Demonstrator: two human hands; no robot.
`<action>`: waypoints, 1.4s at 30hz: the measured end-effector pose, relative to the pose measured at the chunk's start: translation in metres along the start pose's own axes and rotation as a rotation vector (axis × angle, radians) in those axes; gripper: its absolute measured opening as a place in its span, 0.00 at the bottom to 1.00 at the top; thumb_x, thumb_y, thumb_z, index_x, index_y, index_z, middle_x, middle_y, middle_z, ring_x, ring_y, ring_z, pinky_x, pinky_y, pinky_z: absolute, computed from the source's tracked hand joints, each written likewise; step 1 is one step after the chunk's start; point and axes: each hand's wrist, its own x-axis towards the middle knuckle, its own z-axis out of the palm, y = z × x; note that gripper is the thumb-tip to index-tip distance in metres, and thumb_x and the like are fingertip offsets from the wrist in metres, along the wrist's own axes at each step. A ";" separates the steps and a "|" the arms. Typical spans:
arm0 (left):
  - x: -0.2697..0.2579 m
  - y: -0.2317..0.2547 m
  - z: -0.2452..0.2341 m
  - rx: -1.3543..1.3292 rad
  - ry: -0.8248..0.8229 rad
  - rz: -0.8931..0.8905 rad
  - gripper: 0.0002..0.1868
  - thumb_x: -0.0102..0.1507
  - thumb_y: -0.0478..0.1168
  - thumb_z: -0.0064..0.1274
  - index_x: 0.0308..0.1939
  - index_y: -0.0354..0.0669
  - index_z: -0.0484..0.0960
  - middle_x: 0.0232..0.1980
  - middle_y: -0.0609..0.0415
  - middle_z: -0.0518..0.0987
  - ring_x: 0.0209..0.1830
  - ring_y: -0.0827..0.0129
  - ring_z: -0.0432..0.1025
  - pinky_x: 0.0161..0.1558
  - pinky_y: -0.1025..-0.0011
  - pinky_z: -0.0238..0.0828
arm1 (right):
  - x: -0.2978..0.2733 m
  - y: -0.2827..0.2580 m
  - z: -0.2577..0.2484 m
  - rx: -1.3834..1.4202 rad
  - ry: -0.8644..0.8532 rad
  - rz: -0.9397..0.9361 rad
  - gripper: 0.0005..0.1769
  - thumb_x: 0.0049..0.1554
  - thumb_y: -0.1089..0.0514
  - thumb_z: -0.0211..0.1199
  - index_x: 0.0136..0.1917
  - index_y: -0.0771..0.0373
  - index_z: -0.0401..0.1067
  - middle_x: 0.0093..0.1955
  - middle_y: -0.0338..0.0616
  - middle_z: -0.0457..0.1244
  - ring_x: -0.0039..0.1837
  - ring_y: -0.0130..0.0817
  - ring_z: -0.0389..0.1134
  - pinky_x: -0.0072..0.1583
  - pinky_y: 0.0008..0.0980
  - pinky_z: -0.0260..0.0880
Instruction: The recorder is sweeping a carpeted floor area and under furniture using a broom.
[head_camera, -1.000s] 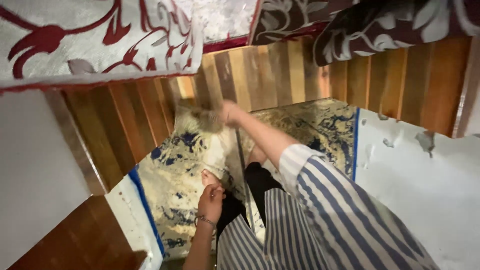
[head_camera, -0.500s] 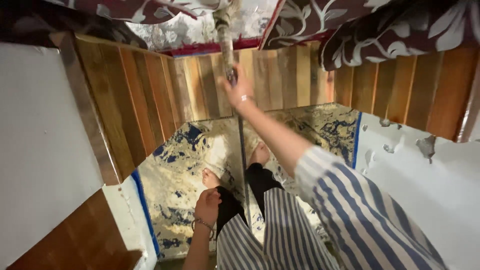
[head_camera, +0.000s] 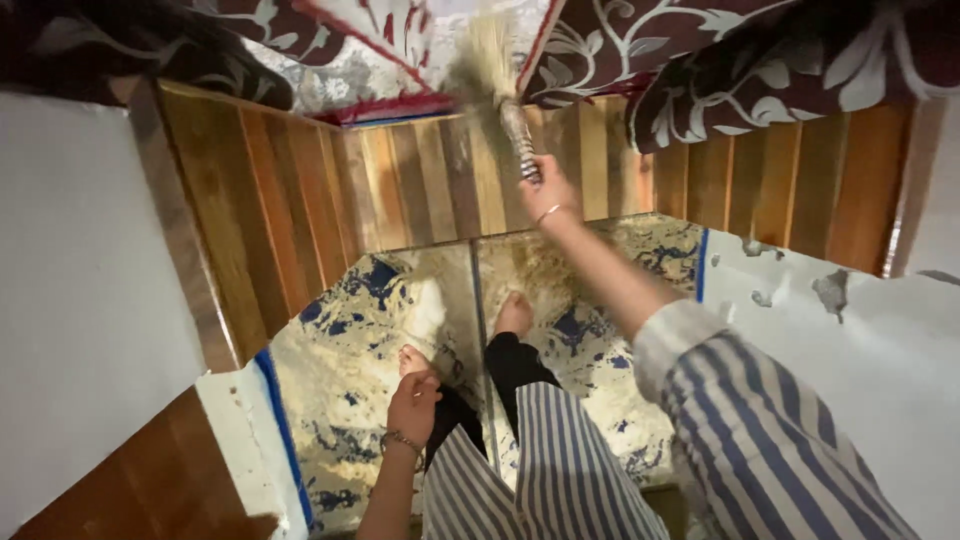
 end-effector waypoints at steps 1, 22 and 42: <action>0.004 -0.009 -0.001 0.046 0.008 -0.023 0.19 0.67 0.46 0.51 0.56 0.36 0.77 0.47 0.46 0.85 0.42 0.63 0.82 0.45 0.68 0.78 | -0.022 -0.036 -0.013 -0.047 0.003 0.082 0.27 0.58 0.54 0.66 0.68 0.58 0.63 0.58 0.55 0.69 0.58 0.51 0.72 0.57 0.46 0.72; -0.020 0.019 -0.004 0.260 0.050 -0.168 0.19 0.69 0.48 0.47 0.58 0.40 0.78 0.49 0.49 0.86 0.45 0.65 0.82 0.48 0.67 0.77 | -0.117 0.006 -0.102 -0.102 0.143 0.420 0.33 0.63 0.51 0.55 0.78 0.58 0.50 0.52 0.53 0.66 0.49 0.48 0.69 0.50 0.47 0.71; -0.038 -0.046 0.015 0.200 0.082 0.094 0.16 0.66 0.46 0.51 0.52 0.40 0.82 0.46 0.52 0.84 0.44 0.68 0.80 0.46 0.68 0.79 | -0.253 -0.028 -0.101 0.318 -0.240 -0.082 0.29 0.67 0.52 0.70 0.72 0.64 0.61 0.59 0.51 0.68 0.54 0.35 0.69 0.52 0.36 0.72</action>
